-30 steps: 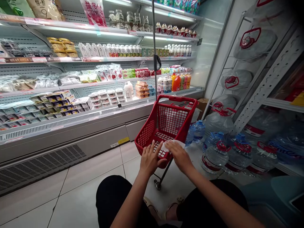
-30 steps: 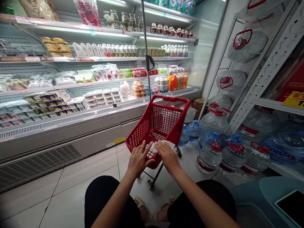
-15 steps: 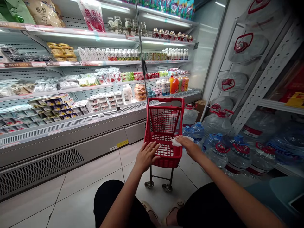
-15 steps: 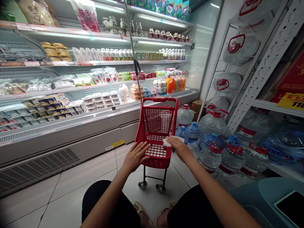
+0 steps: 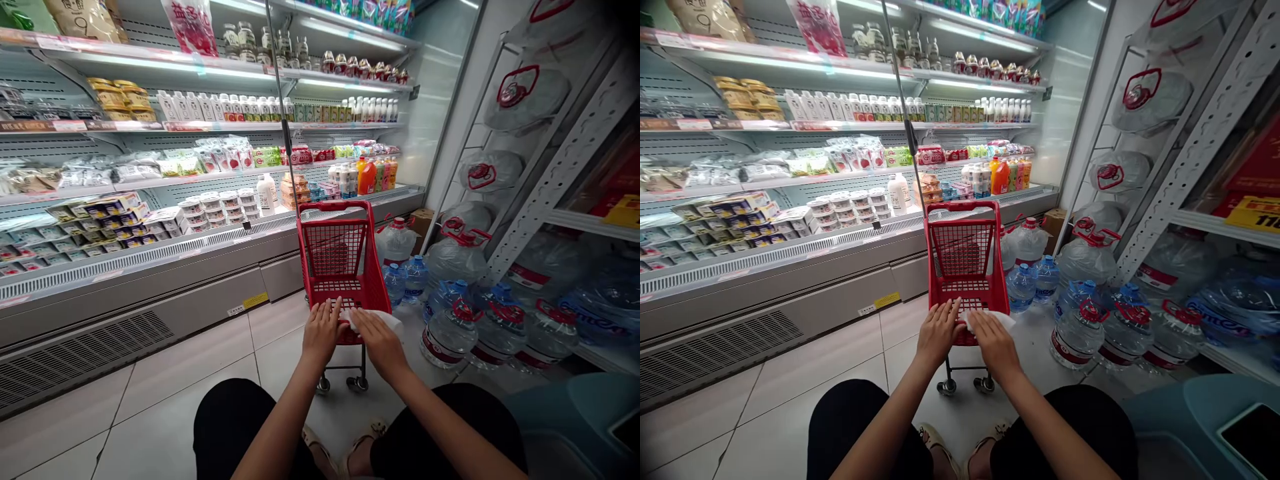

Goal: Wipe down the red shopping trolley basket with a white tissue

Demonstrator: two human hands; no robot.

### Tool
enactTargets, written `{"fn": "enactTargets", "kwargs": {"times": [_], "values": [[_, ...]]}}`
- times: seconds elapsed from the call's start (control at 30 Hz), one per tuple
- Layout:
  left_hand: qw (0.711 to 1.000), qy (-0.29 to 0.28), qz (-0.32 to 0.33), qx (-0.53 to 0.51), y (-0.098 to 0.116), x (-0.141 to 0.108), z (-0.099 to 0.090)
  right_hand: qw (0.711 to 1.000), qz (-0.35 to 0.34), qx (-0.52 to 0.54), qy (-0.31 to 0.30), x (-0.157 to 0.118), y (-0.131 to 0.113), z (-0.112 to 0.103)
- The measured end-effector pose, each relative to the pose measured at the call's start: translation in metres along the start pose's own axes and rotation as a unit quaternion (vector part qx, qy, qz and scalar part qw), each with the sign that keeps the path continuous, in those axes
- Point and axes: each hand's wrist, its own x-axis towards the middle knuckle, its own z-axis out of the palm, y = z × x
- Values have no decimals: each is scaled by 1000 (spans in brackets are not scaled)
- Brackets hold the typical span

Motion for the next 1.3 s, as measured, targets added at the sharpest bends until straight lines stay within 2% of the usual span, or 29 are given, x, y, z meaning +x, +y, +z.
{"fn": "enactTargets", "kwargs": {"times": [0.1,0.17,0.3,0.4,0.47,0.67,0.87,1.0,1.13,1.3], "values": [[1000,5,1,4,12,-4,-3,1000,-17,6,13,7,-17,6],[999,8,34,-5,10,-6,-8,1000,-28,13,7,2,-11,1],[994,12,109,-14,-11,-11,-16,1000,-11,8,-7,-22,35,-23],[994,29,102,0,-24,-12,-13,1000,30,-5,1,-36,66,-33],[996,34,86,10,-25,-11,-8,999,54,1,10,-38,73,-31],[997,29,68,33,-11,1,5,989,125,78,14,-29,74,-9],[995,27,96,22,9,23,10,985,133,110,8,-19,110,-1],[994,29,107,15,33,25,14,978,170,121,19,-16,129,3],[991,39,125,-6,57,12,8,973,196,117,33,-17,121,4],[987,24,151,-56,79,-1,-8,982,150,102,54,-32,62,5]]}}
